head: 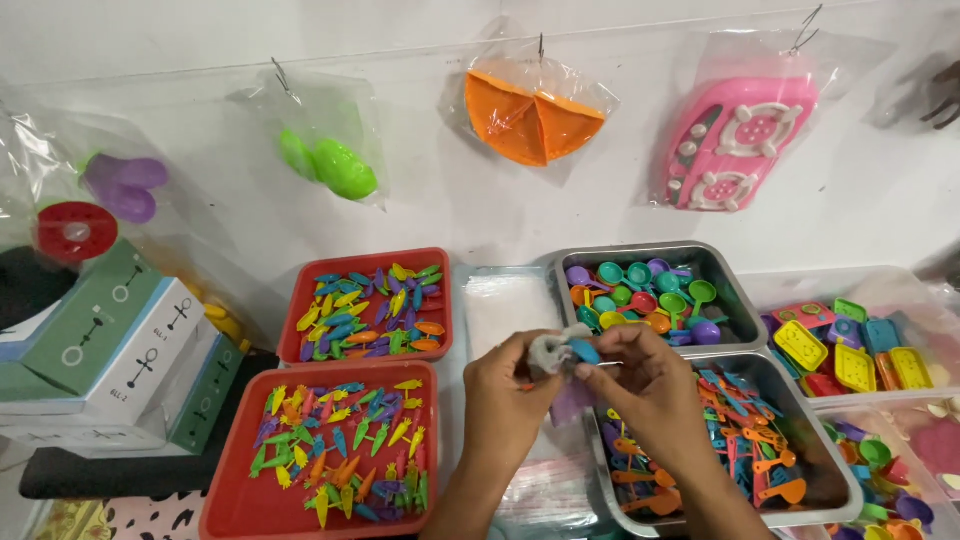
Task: Cleaning small plastic toy parts by wiping them with a cloth and sorting them into trays.
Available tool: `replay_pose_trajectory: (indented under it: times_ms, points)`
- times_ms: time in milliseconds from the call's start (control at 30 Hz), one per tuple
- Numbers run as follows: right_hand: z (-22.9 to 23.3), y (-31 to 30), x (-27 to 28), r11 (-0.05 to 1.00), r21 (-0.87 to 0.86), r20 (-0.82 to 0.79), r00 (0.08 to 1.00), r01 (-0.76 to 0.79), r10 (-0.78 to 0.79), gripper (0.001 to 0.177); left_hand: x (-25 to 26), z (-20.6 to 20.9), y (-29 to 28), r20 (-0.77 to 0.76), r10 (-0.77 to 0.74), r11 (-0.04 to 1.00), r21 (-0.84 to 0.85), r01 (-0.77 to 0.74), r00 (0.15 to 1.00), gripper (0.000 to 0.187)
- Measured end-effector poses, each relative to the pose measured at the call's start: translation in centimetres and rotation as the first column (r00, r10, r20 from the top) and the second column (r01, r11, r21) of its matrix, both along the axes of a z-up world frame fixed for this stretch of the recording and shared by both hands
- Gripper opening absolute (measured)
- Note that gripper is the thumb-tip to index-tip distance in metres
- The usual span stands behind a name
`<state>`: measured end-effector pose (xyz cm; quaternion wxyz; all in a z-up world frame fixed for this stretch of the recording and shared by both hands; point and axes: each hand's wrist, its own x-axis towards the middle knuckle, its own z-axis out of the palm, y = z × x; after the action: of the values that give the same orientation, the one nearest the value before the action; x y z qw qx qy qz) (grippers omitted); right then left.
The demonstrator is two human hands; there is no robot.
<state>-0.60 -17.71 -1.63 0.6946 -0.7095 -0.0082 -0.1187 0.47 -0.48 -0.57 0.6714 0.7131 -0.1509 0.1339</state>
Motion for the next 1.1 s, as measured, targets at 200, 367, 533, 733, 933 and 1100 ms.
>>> replay_pose_trajectory:
  times_ms: [200, 367, 533, 733, 933, 1100]
  points:
    - [1.2, 0.5, -0.5, 0.997, -0.003, 0.065, 0.995, -0.074, 0.074, 0.025, 0.5, -0.1, 0.7, -0.035, 0.064, 0.978, 0.202, -0.056, 0.997, 0.043]
    - [3.8, 1.8, -1.8, 0.875, -0.448, 0.089, 0.983, 0.183, -0.160, 0.025, 0.1, -0.8, -0.6, 0.183, 0.030, 0.961, 0.265, -0.079, 0.983, 0.049]
    - [2.2, 0.6, -1.3, 0.927, -0.320, 0.171, 0.974, 0.196, -0.148, 0.025, 0.3, -0.1, -1.2, -0.082, 0.151, 0.984, 0.106, -0.142, 0.985, 0.037]
    - [3.1, 0.9, -1.5, 0.861, -0.442, 0.224, 0.961, 0.251, -0.165, 0.027, -0.6, 0.2, -1.7, -0.070, 0.142, 0.984, 0.121, -0.133, 0.987, 0.011]
    - [2.1, 1.4, -1.2, 0.925, -0.299, 0.189, 0.965, 0.233, -0.182, 0.019, -0.2, -0.5, -1.3, 0.028, -0.084, 0.987, -0.136, 0.087, 0.996, 0.034]
    - [0.5, 2.1, -0.9, 0.959, -0.217, 0.273, 0.954, 0.183, -0.121, 0.016, -0.7, 0.2, -0.9, -0.312, 0.024, 0.988, -0.136, -0.070, 0.950, 0.041]
